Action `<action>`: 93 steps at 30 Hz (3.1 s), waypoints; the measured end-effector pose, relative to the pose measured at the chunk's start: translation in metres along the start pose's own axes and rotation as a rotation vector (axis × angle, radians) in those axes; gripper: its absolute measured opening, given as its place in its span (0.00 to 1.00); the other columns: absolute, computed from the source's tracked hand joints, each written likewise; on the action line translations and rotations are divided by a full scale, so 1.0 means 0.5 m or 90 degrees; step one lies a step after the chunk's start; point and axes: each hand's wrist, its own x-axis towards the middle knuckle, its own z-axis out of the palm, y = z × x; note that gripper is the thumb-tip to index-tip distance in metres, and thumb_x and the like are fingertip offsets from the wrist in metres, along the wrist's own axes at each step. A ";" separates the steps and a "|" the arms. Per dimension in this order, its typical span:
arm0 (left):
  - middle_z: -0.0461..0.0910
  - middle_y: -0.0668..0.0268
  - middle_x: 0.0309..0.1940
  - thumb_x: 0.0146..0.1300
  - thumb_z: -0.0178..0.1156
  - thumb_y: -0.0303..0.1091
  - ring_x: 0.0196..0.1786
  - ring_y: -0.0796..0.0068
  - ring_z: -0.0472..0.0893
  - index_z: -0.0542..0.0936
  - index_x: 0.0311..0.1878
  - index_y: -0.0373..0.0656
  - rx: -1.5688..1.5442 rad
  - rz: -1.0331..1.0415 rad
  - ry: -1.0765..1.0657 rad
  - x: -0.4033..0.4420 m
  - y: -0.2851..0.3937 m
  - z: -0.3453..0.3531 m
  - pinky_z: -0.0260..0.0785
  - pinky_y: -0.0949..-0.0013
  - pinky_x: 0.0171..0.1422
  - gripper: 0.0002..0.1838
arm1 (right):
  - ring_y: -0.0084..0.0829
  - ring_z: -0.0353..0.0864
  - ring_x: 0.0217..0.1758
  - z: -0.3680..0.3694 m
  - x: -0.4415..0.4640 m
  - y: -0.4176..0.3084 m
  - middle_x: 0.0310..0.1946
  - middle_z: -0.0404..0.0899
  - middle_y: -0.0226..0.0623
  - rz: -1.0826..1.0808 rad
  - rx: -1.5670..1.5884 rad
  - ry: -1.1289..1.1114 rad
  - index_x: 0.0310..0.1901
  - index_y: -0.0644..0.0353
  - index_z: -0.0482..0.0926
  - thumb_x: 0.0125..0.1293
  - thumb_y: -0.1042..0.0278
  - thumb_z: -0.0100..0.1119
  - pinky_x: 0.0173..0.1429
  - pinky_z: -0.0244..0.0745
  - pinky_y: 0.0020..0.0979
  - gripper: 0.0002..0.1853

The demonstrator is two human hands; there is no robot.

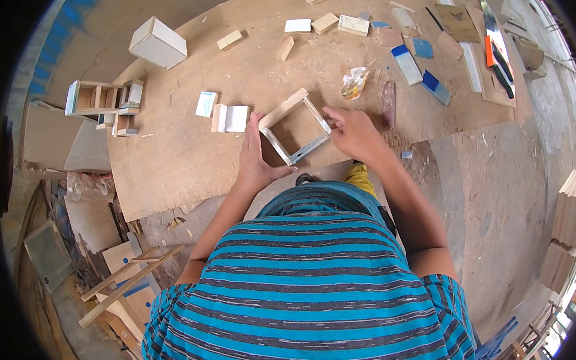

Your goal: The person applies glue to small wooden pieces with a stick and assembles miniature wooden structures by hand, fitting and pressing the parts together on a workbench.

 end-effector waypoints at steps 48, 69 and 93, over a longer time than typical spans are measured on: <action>0.60 0.43 0.72 0.30 0.75 0.71 0.78 0.42 0.56 0.56 0.74 0.28 0.324 -0.161 -0.025 0.129 0.137 0.087 0.38 0.29 0.76 0.74 | 0.49 0.84 0.37 -0.072 0.284 -0.099 0.27 0.83 0.49 -0.525 -0.521 -0.375 0.30 0.60 0.86 0.51 0.76 0.61 0.48 0.75 0.47 0.05; 0.61 0.48 0.72 0.28 0.78 0.65 0.79 0.45 0.54 0.59 0.73 0.30 0.300 -0.197 -0.049 0.137 0.148 0.078 0.37 0.33 0.78 0.71 | 0.51 0.84 0.37 -0.072 0.262 -0.101 0.27 0.84 0.47 -0.394 -0.456 -0.390 0.40 0.58 0.86 0.51 0.59 0.70 0.45 0.76 0.48 0.17; 0.60 0.47 0.74 0.26 0.77 0.70 0.80 0.45 0.52 0.58 0.75 0.35 0.280 -0.180 -0.009 0.137 0.157 0.067 0.33 0.34 0.79 0.74 | 0.48 0.82 0.31 -0.129 0.162 -0.135 0.28 0.82 0.47 -0.313 -0.220 -0.228 0.42 0.60 0.84 0.62 0.62 0.64 0.37 0.75 0.44 0.12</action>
